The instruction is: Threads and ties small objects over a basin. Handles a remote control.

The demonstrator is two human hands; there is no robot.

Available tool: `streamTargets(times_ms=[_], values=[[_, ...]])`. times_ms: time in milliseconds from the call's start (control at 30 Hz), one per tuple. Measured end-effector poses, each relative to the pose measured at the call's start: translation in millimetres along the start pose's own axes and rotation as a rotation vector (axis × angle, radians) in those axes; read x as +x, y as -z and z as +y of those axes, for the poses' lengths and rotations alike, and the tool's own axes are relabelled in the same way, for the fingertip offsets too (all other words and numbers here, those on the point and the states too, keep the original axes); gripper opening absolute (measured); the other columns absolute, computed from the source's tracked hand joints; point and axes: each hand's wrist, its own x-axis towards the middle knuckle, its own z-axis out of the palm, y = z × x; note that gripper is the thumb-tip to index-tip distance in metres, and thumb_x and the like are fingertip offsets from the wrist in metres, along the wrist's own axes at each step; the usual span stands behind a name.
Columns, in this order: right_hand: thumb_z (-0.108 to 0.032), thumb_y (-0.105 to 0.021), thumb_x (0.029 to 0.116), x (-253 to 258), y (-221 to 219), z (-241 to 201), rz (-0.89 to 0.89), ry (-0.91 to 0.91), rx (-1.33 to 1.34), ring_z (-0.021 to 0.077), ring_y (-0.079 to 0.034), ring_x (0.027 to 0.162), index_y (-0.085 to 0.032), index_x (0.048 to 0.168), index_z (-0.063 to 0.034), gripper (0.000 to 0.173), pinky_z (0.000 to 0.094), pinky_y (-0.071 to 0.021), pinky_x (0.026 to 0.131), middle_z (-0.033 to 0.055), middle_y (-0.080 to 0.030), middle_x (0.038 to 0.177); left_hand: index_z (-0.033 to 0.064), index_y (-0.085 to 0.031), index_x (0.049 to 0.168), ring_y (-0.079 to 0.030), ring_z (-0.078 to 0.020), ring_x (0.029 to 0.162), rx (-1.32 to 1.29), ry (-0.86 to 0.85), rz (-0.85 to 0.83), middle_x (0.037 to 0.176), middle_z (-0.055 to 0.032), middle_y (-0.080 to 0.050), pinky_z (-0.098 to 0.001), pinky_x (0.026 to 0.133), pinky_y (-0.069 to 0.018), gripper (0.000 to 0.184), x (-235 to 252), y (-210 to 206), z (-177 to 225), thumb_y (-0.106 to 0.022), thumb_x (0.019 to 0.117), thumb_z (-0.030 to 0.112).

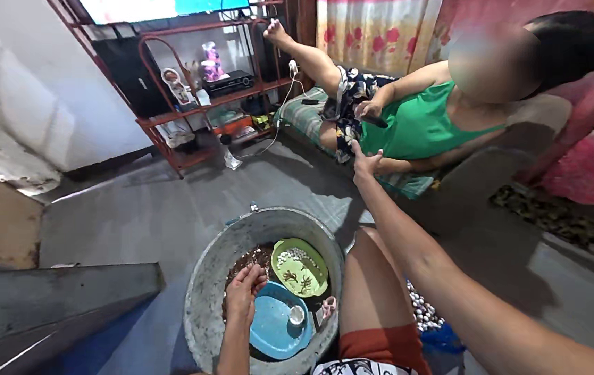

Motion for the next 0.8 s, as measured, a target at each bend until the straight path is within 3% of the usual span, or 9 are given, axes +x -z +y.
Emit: streamTargets(times_ms=[133, 300, 400, 433, 467, 533, 567, 667, 800], values=[[-0.063, -0.085, 0.0734, 32, -23, -17, 0.076, -0.067, 0.134, 0.0362, -0.052, 0.135, -0.007, 0.165, -0.0112, 0.131, 0.055, -0.0502, 0.107, 0.0239, -0.047, 0.151, -0.0066, -0.064, 0.115, -0.072, -0.0209, 0.07, -0.001, 0.003, -0.006, 0.091, -0.0166, -0.074, -0.0335, 0.065, -0.0623, 0.02, -2, 2, 1, -0.066, 0.0999, 0.007], [-0.066, -0.066, 0.0907, 43, -30, -54, 0.044, -0.118, 0.177, 0.0321, -0.058, 0.124, -0.029, 0.156, 0.0005, 0.1, 0.0477, -0.0523, 0.101, 0.0243, -0.053, 0.141, -0.0068, -0.064, 0.117, -0.071, -0.0204, 0.07, -0.009, 0.004, 0.026, 0.09, -0.016, -0.073, -0.0333, 0.065, -0.062, 0.022, -2, 8, 3, -0.066, 0.0992, 0.006], [-0.038, -0.061, 0.1018, 11, -20, -83, 0.236, 0.125, 0.129, 0.0375, -0.066, 0.105, -0.05, 0.133, 0.0174, 0.065, 0.0408, -0.059, 0.081, 0.0344, -0.061, 0.121, -0.0075, -0.064, 0.117, -0.072, -0.0215, 0.071, -0.019, 0.014, 0.028, 0.09, -0.0171, -0.073, -0.0346, 0.066, -0.0622, 0.023, -2, 8, 3, -0.067, 0.0986, 0.006], [-0.025, -0.056, 0.1074, -15, 14, -157, 0.001, -0.327, 0.102, 0.0269, -0.053, 0.133, -0.043, 0.148, 0.0054, 0.052, 0.0393, -0.0451, 0.108, 0.0202, -0.051, 0.148, -0.0075, -0.064, 0.117, -0.072, -0.0218, 0.072, -0.021, 0.015, 0.021, 0.091, -0.0173, -0.073, -0.0347, 0.066, -0.0622, 0.023, -2, 8, 3, -0.068, 0.0987, 0.006], [-0.021, -0.054, 0.1078, -26, 21, -188, 0.013, -0.478, 0.075, 0.0223, -0.05, 0.138, -0.045, 0.149, 0.0016, 0.048, 0.0372, -0.0387, 0.114, 0.0146, -0.05, 0.151, -0.0072, -0.064, 0.117, -0.072, -0.0219, 0.072, -0.02, 0.016, 0.018, 0.091, -0.0173, -0.073, -0.0345, 0.066, -0.0624, 0.023, -1, 8, 3, -0.068, 0.0987, 0.007], [-0.032, -0.051, 0.1091, -11, 20, -163, 0.025, -0.337, -0.083, 0.0246, -0.05, 0.138, -0.044, 0.149, 0.0031, 0.054, 0.0371, -0.041, 0.113, 0.0181, -0.052, 0.149, -0.0071, -0.064, 0.117, -0.072, -0.0216, 0.072, -0.015, 0.019, 0.018, 0.092, -0.0173, -0.073, -0.0341, 0.066, -0.0623, 0.024, -2, 8, 3, -0.068, 0.0985, 0.007], [-0.044, -0.056, 0.1028, 19, -7, -95, 0.35, 0.052, -0.114, 0.0343, -0.067, 0.112, -0.058, 0.131, 0.0117, 0.062, 0.0402, -0.0556, 0.093, 0.0283, -0.066, 0.121, -0.007, -0.064, 0.118, -0.072, -0.0214, 0.072, -0.014, 0.019, 0.021, 0.092, -0.0174, -0.073, -0.034, 0.066, -0.0623, 0.024, -2, 8, 3, -0.068, 0.0983, 0.007], [-0.066, -0.058, 0.0947, 69, 10, -62, 0.239, -0.051, 0.008, 0.0292, -0.062, 0.123, -0.053, 0.142, 0.0009, 0.082, 0.0459, -0.0494, 0.104, 0.0205, -0.064, 0.13, -0.007, -0.064, 0.117, -0.072, -0.0217, 0.072, -0.015, 0.016, 0.023, 0.092, -0.0176, -0.073, -0.0342, 0.066, -0.0624, 0.024, -2, 10, 3, -0.069, 0.0981, 0.007], [-0.054, -0.055, 0.1022, 30, 40, -87, 0.286, 0.054, 0.166, 0.0238, -0.062, 0.116, -0.057, 0.132, 0.0, 0.062, 0.0379, -0.0488, 0.1, 0.0158, -0.066, 0.12, -0.0068, -0.065, 0.119, -0.072, -0.0217, 0.074, -0.013, 0.014, 0.03, 0.093, -0.0173, -0.073, -0.0351, 0.069, -0.0624, 0.026, -1, 12, 3, -0.07, 0.0976, 0.007]])
